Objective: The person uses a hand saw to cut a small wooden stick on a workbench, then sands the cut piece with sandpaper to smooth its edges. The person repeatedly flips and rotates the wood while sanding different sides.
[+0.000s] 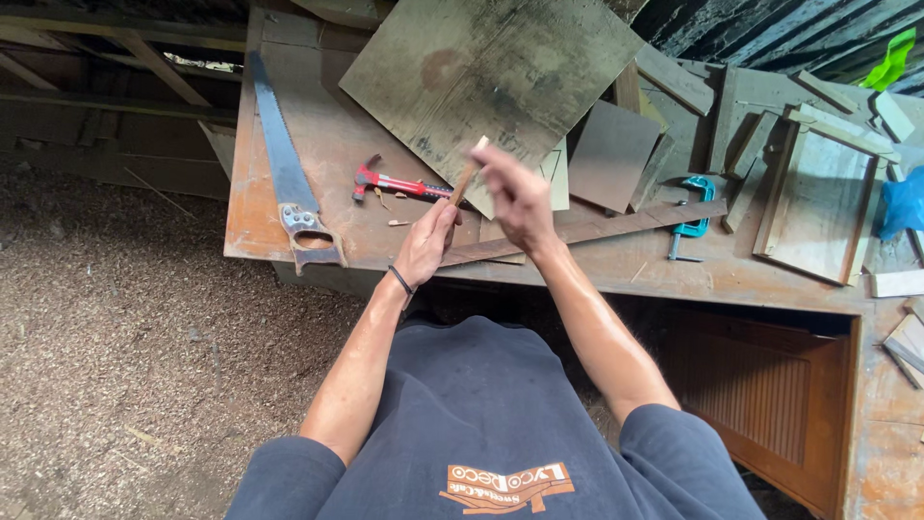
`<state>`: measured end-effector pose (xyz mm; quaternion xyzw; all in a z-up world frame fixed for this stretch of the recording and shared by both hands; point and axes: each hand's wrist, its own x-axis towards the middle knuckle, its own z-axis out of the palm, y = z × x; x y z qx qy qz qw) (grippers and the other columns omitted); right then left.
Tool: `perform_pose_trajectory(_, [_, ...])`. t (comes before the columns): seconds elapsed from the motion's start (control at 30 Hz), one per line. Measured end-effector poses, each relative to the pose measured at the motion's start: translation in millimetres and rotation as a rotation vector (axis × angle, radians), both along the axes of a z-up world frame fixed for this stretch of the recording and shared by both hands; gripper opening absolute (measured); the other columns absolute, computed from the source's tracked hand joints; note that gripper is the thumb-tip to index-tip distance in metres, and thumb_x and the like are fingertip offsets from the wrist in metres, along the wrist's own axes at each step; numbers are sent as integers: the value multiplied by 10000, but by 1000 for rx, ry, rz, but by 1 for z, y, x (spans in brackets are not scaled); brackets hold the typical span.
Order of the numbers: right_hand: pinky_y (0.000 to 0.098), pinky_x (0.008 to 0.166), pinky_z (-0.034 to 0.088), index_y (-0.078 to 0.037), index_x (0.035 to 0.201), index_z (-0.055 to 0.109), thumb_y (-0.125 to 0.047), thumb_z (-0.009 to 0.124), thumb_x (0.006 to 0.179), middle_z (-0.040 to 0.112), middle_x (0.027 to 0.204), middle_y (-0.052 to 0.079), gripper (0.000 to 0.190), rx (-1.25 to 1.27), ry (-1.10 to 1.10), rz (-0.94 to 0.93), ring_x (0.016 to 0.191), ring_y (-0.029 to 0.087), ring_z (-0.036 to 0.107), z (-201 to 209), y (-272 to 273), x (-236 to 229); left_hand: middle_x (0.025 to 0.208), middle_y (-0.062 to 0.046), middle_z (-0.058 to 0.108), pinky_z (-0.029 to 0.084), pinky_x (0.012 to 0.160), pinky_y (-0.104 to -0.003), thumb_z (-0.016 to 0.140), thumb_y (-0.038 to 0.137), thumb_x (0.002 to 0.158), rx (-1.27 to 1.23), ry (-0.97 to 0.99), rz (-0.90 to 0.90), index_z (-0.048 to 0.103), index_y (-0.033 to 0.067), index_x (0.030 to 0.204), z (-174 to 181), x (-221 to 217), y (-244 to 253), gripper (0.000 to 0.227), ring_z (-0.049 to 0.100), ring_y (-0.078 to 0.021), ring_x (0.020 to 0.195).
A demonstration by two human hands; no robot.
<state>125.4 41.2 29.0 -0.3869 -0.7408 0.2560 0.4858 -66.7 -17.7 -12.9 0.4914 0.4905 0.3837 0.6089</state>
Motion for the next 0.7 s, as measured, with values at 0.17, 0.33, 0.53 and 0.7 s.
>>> perform_pose_trajectory(0.17, [308, 887, 625, -66, 1379, 643, -75, 547, 1136, 733, 1310, 148, 261, -53, 64, -223, 1103, 187, 747, 6, 11, -1, 666, 64, 332, 273, 503, -269, 428, 394, 1108, -138, -92, -60, 533, 68, 976, 1, -2, -9, 367, 299, -62, 571])
perform_pose_trajectory(0.33, [343, 801, 587, -85, 1348, 648, -105, 528, 1101, 755, 1271, 117, 275, -207, 51, -289, 930, 232, 711, 18, 8, -9, 667, 73, 314, 268, 515, -255, 426, 394, 1098, -7, -68, -39, 585, 78, 997, 3, -7, -4, 368, 290, -51, 578])
perform_pose_trajectory(0.53, [352, 911, 626, -59, 1356, 679, -124, 540, 1106, 730, 1292, 116, 293, -52, -161, -146, 1093, 243, 769, 14, -5, -18, 613, 72, 324, 266, 455, -249, 391, 443, 1104, -163, -158, -146, 565, 64, 980, 2, -12, -4, 435, 287, -55, 503])
perform_pose_trajectory(0.7, [342, 681, 564, -69, 1385, 609, -119, 511, 1101, 759, 1331, 114, 305, -281, 111, -500, 707, 219, 632, 19, 8, -19, 577, 34, 372, 220, 363, -263, 322, 599, 1051, -356, -412, -168, 562, 64, 1004, 11, -27, -1, 588, 278, -76, 404])
